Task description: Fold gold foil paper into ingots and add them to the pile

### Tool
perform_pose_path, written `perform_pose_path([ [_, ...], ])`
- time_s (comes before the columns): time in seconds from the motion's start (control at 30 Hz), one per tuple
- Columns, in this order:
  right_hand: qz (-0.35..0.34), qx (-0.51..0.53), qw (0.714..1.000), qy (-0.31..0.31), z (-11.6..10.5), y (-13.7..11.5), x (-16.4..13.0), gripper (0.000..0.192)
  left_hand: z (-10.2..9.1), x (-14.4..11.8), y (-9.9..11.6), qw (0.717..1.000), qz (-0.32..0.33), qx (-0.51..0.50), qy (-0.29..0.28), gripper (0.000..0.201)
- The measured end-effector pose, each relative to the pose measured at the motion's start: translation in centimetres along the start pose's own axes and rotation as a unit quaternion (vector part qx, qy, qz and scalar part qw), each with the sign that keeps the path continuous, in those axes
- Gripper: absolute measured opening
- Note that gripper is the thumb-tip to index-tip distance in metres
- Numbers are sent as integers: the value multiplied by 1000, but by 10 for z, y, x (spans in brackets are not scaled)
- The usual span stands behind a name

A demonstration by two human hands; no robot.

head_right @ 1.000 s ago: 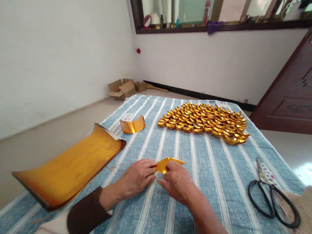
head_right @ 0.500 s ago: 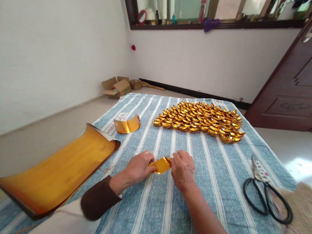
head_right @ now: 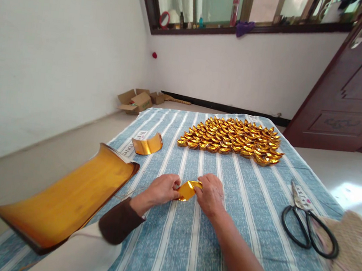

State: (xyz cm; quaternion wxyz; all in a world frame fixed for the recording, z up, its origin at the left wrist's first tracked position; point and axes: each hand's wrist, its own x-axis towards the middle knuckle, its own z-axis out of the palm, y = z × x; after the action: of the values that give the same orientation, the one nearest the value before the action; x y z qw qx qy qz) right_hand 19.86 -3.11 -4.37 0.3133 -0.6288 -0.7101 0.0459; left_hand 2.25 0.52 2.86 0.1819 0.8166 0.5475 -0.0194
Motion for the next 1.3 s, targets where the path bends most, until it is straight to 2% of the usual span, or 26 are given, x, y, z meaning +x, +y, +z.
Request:
perform_pose_path([
  [0.07, -2, -27, 1000, 0, 0, 0, 0, 18, -2, 4, -1, 1000, -6, -9, -12, 20],
  [0.17, -10, -31, 999, -13, -2, 0, -1, 16, -2, 9, -5, 1000, -4, -19, -24, 18],
  [0.23, -8, 10, 1000, -15, -3, 0, 0, 12, -2, 11, -7, 999, 4, -27, -33, 12],
  [0.33, 12, 129, 992, 4, -8, 0, 3, 6, -3, 10, -9, 999, 20, -36, -34, 7],
  [0.4, 28, 217, 975, 23, -14, -2, 3, 8, -3, 6, -8, 999, 40, -26, 4, 7],
  [0.5, 26, 285, 958, 21, -27, -6, -1, 6, -1, -2, -5, 985, 105, 50, 124, 10],
  [0.6, 3, 263, 965, -2, -39, -9, -6, 6, 9, -11, -6, 948, 188, 159, 202, 19],
  [0.7, -50, 194, 979, -34, -45, -10, -9, 11, 23, -20, -12, 920, 245, 206, 226, 24],
  [0.8, -104, 134, 983, -63, -45, -11, -12, 15, 33, -26, -19, 920, 262, 192, 221, 25],
  [0.9, -130, 102, 982, -89, -43, -13, -14, 18, 35, -30, -22, 937, 258, 139, 189, 18],
  [1.07, -121, 86, 982, -117, -42, -16, -16, 18, 27, -33, -22, 961, 251, 30, 111, 8],
  [1.2, -93, 99, 982, -129, -39, -13, -16, 17, 24, -30, -23, 967, 239, -49, 77, 16],
  [1.3, -81, 100, 984, -124, -36, -12, -17, 20, 25, -25, -23, 971, 218, -68, 75, 23],
])
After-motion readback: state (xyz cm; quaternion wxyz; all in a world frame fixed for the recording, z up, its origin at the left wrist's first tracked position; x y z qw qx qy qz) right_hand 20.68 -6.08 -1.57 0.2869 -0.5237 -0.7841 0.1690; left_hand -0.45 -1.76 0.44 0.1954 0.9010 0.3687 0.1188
